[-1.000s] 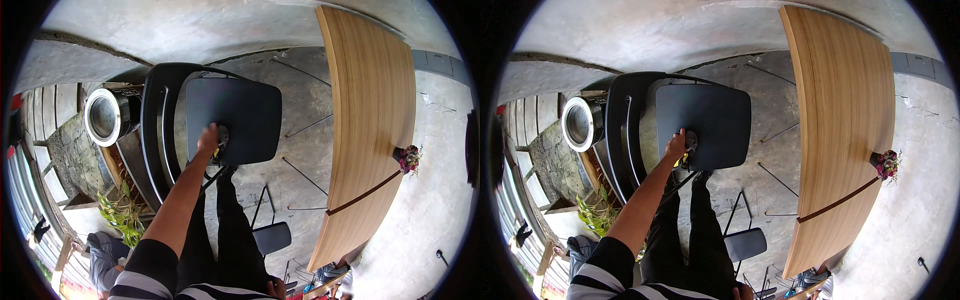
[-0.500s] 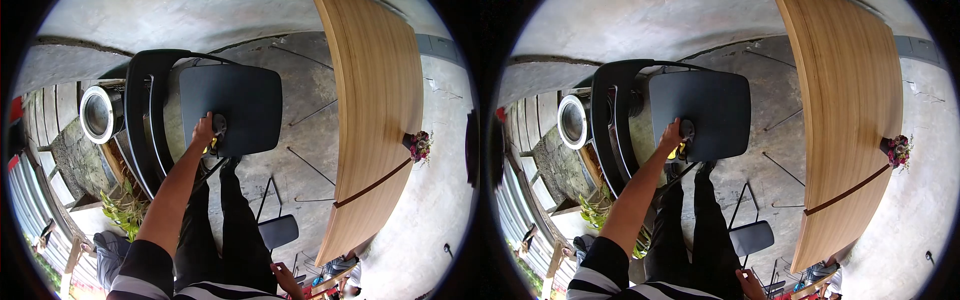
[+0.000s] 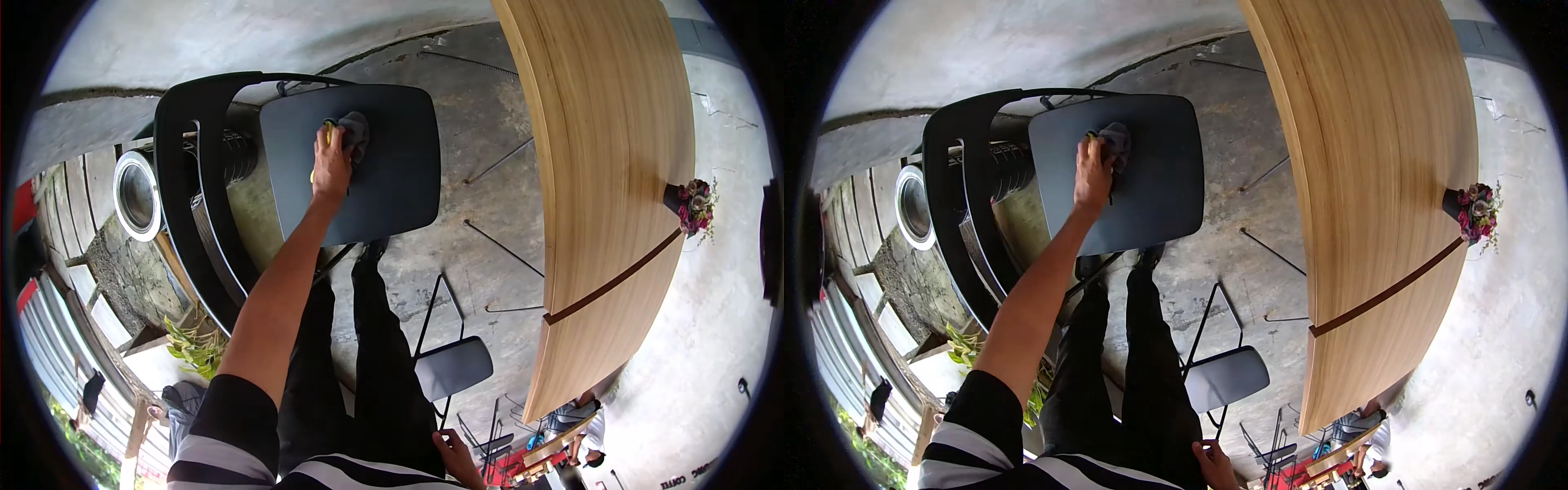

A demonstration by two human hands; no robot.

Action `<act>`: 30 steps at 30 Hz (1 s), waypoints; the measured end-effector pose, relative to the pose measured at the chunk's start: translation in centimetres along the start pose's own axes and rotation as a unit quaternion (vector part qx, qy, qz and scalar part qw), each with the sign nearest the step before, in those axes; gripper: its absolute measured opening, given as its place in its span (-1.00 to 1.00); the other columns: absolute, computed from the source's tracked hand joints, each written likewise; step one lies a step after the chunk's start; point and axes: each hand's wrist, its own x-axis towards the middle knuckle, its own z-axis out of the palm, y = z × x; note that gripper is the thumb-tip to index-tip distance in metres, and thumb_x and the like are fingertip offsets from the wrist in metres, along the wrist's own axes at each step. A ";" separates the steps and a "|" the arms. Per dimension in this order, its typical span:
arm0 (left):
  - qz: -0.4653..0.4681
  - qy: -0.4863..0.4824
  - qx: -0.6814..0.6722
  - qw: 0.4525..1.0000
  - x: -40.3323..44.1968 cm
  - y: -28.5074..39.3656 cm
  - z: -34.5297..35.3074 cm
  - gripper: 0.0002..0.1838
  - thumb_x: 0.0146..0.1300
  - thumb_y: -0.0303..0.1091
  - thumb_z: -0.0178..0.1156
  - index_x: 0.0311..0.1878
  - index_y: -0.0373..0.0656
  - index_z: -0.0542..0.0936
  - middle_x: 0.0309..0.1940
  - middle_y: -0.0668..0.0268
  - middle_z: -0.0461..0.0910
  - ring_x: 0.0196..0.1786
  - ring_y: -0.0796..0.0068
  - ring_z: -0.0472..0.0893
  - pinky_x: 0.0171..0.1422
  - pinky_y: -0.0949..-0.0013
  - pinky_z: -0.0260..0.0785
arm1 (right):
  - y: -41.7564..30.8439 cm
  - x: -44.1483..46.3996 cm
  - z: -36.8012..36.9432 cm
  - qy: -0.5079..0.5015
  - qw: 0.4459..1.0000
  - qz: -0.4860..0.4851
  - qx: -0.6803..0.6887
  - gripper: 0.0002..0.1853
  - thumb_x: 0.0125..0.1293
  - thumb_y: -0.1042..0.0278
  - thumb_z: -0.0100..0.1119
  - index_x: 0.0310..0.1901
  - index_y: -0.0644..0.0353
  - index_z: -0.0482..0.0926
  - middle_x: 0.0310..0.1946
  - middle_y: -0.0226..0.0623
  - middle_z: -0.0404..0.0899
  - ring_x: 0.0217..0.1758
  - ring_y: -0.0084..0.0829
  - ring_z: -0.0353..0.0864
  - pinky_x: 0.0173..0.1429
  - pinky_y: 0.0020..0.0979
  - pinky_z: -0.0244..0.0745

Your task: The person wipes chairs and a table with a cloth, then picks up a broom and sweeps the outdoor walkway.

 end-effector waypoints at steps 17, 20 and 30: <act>0.257 -0.030 0.169 0.951 7.3 -0.1 6.9 -0.31 0.27 -0.66 0.01 0.50 -0.04 0.42 0.58 -0.02 0.25 0.65 -0.03 0.19 0.70 0.14 0.13 | 7.7 3.0 4.5 0.040 0.996 -0.074 0.032 -0.45 0.54 -0.24 0.06 0.22 0.09 0.53 -0.11 0.19 0.69 0.02 0.09 0.70 0.02 0.01 0.57; 0.172 0.067 0.114 0.976 7.9 -5.0 1.1 -0.34 0.27 -0.67 -0.02 0.48 -0.13 0.43 0.48 -0.19 0.35 0.58 -0.20 0.26 0.64 0.04 0.19 | 5.6 2.5 3.5 0.037 0.997 -0.051 0.037 -0.48 0.52 -0.19 0.16 0.11 0.18 0.57 -0.34 -0.07 0.64 -0.25 -0.25 0.61 -0.17 -0.21 0.48; -0.096 0.123 0.079 0.984 -6.0 -7.8 -1.2 -0.40 0.38 -0.62 0.00 0.51 -0.35 0.32 0.43 -0.35 0.32 0.55 -0.29 0.27 0.61 -0.01 0.21 | 1.6 4.8 1.2 -0.005 0.993 0.013 -0.115 -0.38 0.49 -0.30 0.12 0.04 0.25 0.58 -0.44 -0.02 0.68 -0.33 -0.11 0.71 -0.21 -0.13 0.52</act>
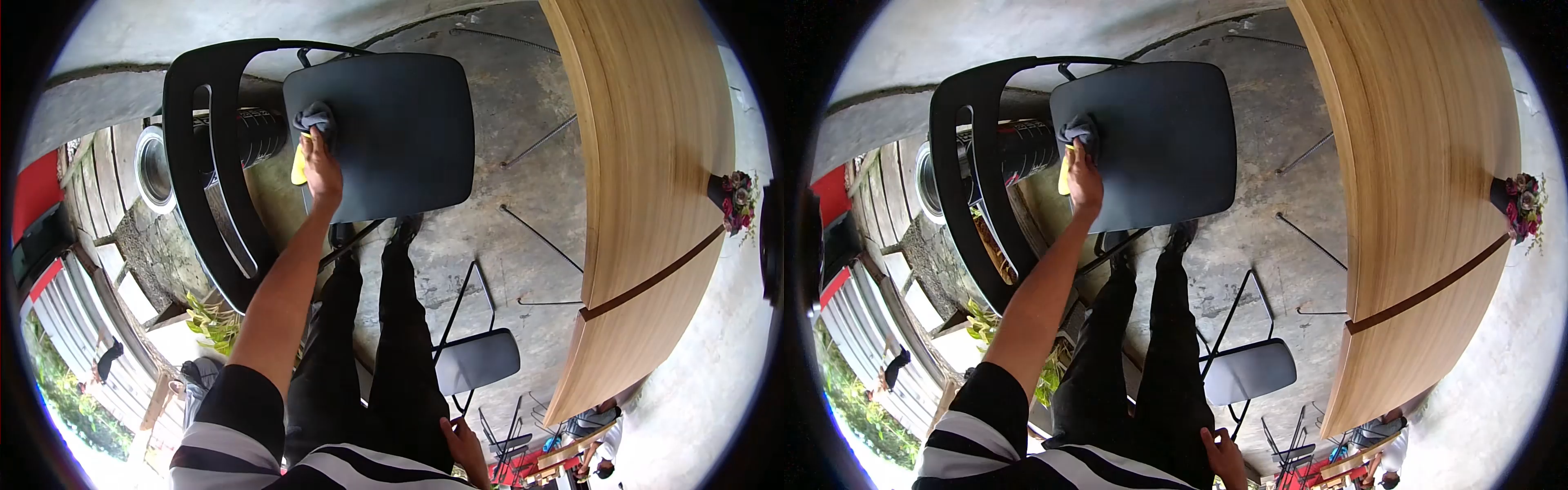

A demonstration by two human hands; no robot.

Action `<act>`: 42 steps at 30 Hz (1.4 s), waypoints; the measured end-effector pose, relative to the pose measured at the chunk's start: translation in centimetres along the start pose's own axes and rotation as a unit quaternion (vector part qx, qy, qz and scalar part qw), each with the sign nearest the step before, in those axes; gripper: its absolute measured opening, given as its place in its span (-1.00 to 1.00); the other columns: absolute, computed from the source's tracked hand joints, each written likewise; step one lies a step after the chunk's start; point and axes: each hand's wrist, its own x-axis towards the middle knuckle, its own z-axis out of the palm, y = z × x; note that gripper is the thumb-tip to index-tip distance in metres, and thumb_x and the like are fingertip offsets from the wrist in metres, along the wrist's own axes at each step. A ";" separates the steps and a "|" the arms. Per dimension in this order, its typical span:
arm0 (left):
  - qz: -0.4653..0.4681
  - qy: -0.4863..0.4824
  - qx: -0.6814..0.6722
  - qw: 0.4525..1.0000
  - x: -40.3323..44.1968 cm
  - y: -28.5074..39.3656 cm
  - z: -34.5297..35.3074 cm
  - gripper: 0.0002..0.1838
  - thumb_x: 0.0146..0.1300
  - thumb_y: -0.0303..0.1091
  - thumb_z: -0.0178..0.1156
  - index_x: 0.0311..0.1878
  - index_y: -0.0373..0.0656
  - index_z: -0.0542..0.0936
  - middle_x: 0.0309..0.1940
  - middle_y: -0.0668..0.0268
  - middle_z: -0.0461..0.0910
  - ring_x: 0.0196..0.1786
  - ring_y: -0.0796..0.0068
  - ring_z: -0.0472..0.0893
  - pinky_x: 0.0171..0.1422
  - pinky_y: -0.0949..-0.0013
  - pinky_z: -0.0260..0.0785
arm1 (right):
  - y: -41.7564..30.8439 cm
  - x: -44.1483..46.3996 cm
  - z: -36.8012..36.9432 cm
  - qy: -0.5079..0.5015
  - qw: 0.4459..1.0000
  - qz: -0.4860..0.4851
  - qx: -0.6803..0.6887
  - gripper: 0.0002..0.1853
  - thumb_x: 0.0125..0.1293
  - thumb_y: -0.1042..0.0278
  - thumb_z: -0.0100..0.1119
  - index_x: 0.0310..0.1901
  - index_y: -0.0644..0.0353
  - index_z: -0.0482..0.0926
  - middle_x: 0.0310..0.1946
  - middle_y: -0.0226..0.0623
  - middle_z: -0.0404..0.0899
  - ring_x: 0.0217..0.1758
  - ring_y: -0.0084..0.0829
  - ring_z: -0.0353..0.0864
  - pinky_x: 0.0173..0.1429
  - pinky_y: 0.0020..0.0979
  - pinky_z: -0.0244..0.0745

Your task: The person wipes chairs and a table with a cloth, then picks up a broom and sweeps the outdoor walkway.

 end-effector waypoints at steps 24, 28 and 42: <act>0.203 -0.037 0.060 0.977 10.9 12.2 10.3 -0.38 0.30 -0.54 0.14 0.46 -0.10 0.45 0.56 -0.02 0.27 0.63 0.01 0.22 0.66 0.09 0.18 | 0.9 0.2 -0.4 0.025 0.999 -0.039 -0.008 -0.34 0.50 -0.31 0.10 0.06 0.29 0.56 -0.38 0.06 0.70 -0.28 0.05 0.72 -0.16 -0.05 0.54; 0.302 -0.079 0.246 0.918 7.6 16.7 10.2 -0.42 0.32 -0.54 0.10 0.45 -0.21 0.46 0.52 -0.07 0.33 0.62 -0.04 0.22 0.71 0.11 0.08 | 0.7 0.6 0.3 0.034 0.999 -0.032 -0.023 -0.40 0.51 -0.31 0.07 0.17 0.12 0.54 -0.23 0.19 0.71 -0.09 0.19 0.72 -0.08 0.06 0.58; 0.007 0.033 0.122 0.992 11.8 -0.3 0.6 -0.33 0.32 -0.59 0.05 0.54 -0.25 0.33 0.57 -0.12 0.21 0.61 -0.13 0.22 0.69 0.11 0.11 | -0.4 0.2 0.3 0.110 0.988 -0.095 -0.047 -0.33 0.48 -0.40 0.02 0.13 0.16 0.54 -0.30 0.18 0.72 -0.15 0.27 0.72 -0.11 0.15 0.57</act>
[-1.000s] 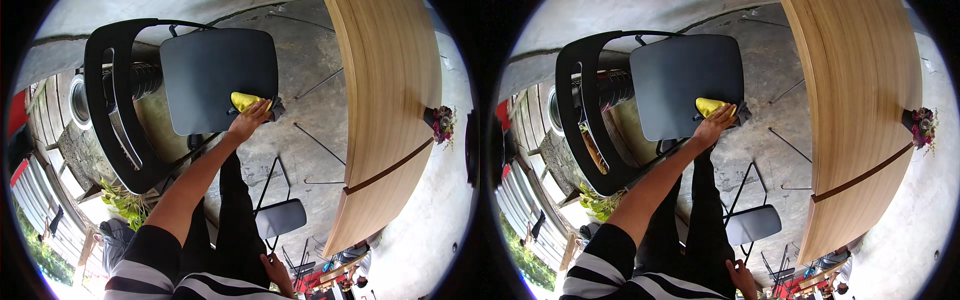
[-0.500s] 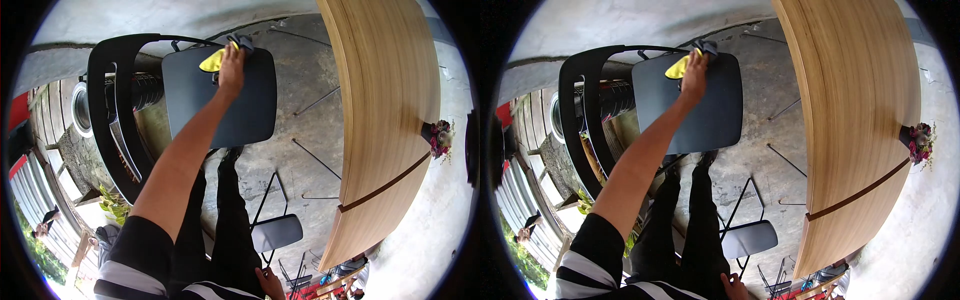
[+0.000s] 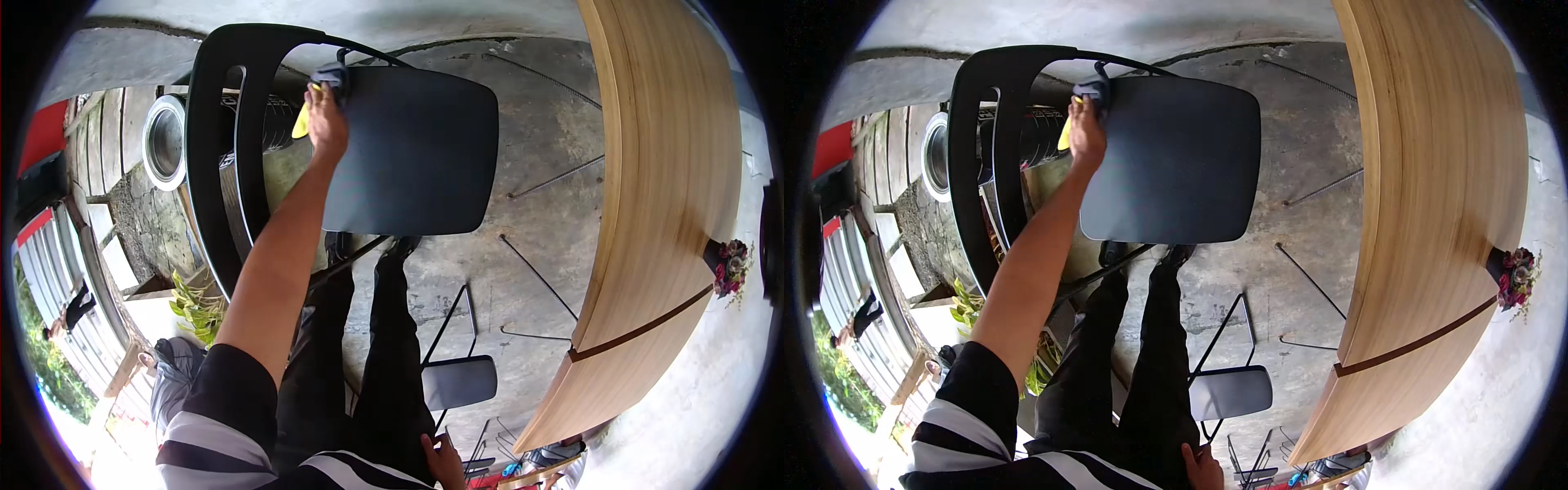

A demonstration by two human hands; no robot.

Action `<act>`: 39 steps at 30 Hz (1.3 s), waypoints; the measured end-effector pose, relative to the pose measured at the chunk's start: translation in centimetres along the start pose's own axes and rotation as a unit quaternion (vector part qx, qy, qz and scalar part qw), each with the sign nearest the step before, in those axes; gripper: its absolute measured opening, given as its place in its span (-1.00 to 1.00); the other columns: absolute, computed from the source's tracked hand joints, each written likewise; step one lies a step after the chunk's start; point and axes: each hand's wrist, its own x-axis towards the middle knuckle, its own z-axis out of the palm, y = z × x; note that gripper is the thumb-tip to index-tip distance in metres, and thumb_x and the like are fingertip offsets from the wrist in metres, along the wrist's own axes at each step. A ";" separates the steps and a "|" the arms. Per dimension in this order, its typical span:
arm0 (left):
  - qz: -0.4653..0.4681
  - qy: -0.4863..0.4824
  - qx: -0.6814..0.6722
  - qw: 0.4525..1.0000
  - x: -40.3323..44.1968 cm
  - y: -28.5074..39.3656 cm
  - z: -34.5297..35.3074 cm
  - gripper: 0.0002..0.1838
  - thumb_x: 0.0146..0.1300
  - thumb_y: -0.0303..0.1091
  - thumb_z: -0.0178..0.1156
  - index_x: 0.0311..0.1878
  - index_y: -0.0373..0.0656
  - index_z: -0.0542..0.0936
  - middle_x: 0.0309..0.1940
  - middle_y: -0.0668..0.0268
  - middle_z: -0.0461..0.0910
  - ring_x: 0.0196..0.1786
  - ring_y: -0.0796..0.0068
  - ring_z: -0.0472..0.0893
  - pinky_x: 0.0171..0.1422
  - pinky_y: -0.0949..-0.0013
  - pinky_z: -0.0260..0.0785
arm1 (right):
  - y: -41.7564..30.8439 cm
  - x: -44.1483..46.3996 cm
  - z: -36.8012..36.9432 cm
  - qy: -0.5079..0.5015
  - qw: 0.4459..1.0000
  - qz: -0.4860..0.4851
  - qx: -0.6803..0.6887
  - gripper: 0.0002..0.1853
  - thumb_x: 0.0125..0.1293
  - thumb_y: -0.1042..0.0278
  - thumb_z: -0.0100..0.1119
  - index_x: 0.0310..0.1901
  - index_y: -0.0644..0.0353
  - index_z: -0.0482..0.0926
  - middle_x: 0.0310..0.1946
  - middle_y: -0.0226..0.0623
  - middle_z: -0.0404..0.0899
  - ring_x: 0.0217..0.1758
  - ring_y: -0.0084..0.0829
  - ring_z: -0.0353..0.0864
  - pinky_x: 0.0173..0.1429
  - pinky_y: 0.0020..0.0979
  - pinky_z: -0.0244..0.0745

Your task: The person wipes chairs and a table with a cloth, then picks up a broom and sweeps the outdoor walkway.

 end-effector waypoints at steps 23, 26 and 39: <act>0.050 -0.052 -0.111 0.991 -18.7 3.7 -1.1 -0.48 0.41 -0.55 0.06 0.45 -0.21 0.44 0.48 -0.20 0.32 0.57 -0.20 0.26 0.58 -0.03 0.27 | -1.1 2.6 -0.7 -0.053 0.997 0.061 -0.003 -0.39 0.45 -0.24 0.20 0.08 0.28 0.55 -0.15 0.10 0.64 -0.05 0.13 0.63 0.03 -0.01 0.50; -0.010 -0.027 -0.067 0.997 -21.7 3.0 -0.2 -0.45 0.44 -0.54 0.05 0.49 -0.23 0.35 0.43 -0.29 0.34 0.52 -0.25 0.30 0.55 -0.06 0.28 | -4.9 6.5 -0.5 0.051 0.993 -0.078 -0.075 -0.41 0.41 -0.11 0.30 0.16 0.29 0.51 0.05 0.11 0.56 0.13 0.18 0.53 0.20 0.02 0.47; 0.003 -0.374 -0.248 0.894 -20.0 8.5 -5.4 -0.73 0.26 -0.44 0.26 0.00 -0.32 0.67 -0.21 -0.23 0.68 -0.05 -0.22 0.69 0.03 -0.05 0.58 | -34.2 29.6 -2.9 0.182 0.844 -0.491 -0.114 0.10 0.17 0.46 0.51 0.61 0.25 -0.07 0.17 0.19 0.34 0.20 0.23 0.51 0.17 -0.04 0.58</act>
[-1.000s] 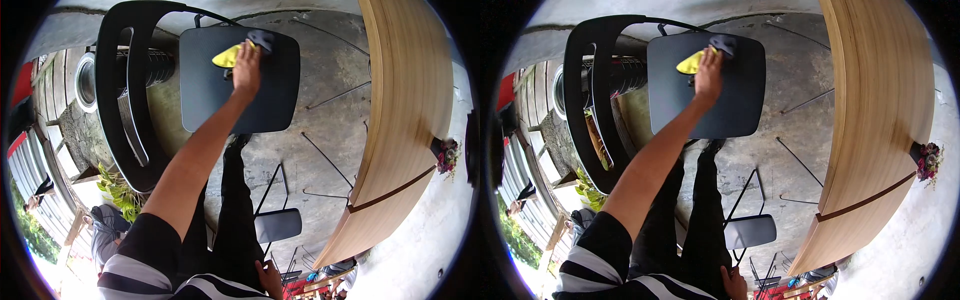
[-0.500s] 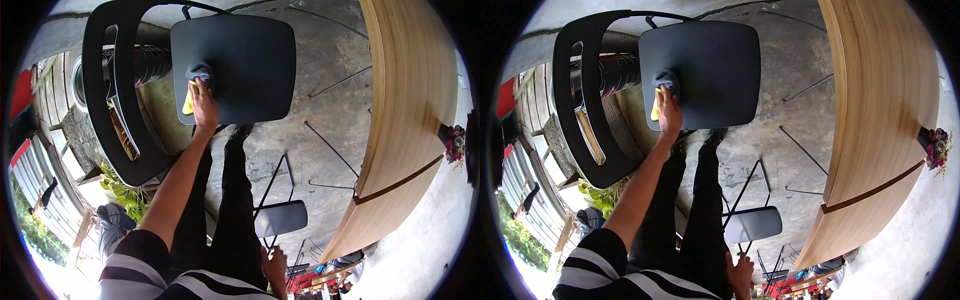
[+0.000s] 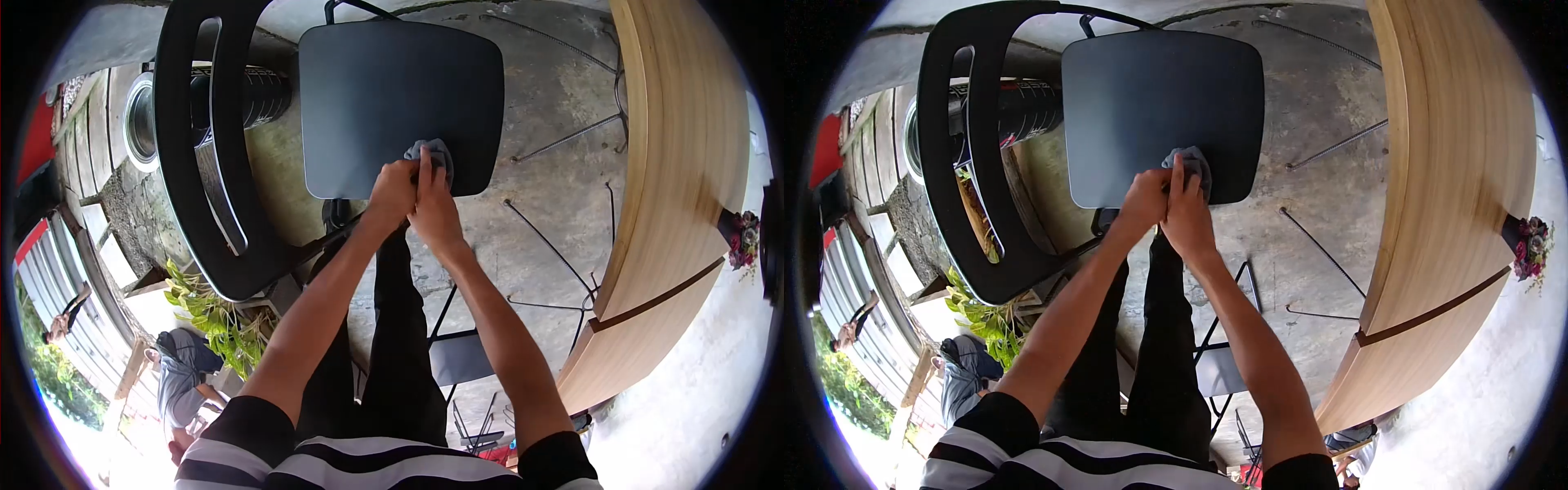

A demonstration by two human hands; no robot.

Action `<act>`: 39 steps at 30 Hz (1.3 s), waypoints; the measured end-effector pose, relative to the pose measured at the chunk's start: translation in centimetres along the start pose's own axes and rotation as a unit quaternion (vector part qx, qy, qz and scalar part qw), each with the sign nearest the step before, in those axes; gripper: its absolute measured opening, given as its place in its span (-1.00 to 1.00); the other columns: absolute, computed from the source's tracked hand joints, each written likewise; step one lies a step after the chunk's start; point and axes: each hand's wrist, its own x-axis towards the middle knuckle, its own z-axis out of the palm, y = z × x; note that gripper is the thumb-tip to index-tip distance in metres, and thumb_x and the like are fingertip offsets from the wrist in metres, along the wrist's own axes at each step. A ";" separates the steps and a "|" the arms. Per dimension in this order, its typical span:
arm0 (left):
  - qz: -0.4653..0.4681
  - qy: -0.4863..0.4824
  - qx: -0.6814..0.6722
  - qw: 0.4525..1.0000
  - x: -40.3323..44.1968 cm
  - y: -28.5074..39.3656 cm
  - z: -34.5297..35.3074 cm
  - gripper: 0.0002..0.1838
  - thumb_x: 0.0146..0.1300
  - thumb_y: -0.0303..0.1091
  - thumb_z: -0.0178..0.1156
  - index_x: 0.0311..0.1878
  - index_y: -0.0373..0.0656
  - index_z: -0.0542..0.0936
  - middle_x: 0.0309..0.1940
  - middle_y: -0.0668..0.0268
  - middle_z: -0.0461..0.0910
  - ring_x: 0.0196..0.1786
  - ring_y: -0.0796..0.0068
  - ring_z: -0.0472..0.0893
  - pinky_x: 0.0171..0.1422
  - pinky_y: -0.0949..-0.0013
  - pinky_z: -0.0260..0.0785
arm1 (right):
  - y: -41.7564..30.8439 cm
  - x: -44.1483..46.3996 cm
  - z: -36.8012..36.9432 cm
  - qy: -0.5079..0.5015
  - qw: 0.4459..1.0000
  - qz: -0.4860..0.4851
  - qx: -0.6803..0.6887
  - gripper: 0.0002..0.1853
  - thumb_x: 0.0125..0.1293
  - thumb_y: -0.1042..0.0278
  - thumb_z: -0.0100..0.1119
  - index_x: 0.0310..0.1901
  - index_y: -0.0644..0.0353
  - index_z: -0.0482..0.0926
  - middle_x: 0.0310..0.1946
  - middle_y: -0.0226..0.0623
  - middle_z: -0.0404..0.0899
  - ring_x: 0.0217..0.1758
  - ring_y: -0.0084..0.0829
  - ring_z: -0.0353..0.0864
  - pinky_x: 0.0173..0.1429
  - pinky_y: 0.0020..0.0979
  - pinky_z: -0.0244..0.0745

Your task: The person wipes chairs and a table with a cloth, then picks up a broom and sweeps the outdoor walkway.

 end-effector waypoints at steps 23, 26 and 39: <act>-0.104 0.296 -0.168 0.935 -18.6 1.7 -24.7 -0.42 0.54 -0.22 0.20 0.48 -0.32 0.36 0.23 0.10 0.61 0.18 0.31 0.65 0.26 0.22 0.52 | 4.0 1.4 2.0 0.126 0.965 0.193 -0.125 -0.77 0.29 0.27 0.31 -0.20 0.26 0.57 -0.32 0.08 0.68 -0.22 0.16 0.71 -0.09 0.10 0.60; -0.124 0.277 -0.310 0.901 -19.0 2.4 -21.5 -0.45 0.56 -0.23 0.16 0.47 -0.33 0.38 0.21 0.11 0.62 0.13 0.36 0.65 0.16 0.28 0.53 | -2.3 0.1 8.3 0.051 0.990 0.132 -0.003 -0.76 0.29 0.25 0.34 -0.23 0.27 0.60 -0.36 0.08 0.66 -0.24 0.15 0.69 -0.12 0.06 0.62; -0.163 0.342 -0.441 0.814 -21.1 3.4 -16.7 -0.64 0.51 -0.36 0.14 0.27 -0.34 0.55 0.06 0.17 0.68 -0.02 0.42 0.68 -0.05 0.37 0.51 | 4.1 24.3 -9.5 0.278 0.931 0.034 -0.234 -0.56 0.43 -0.03 0.22 -0.36 0.24 0.71 -0.38 -0.05 0.74 -0.17 0.05 0.71 -0.07 0.08 0.56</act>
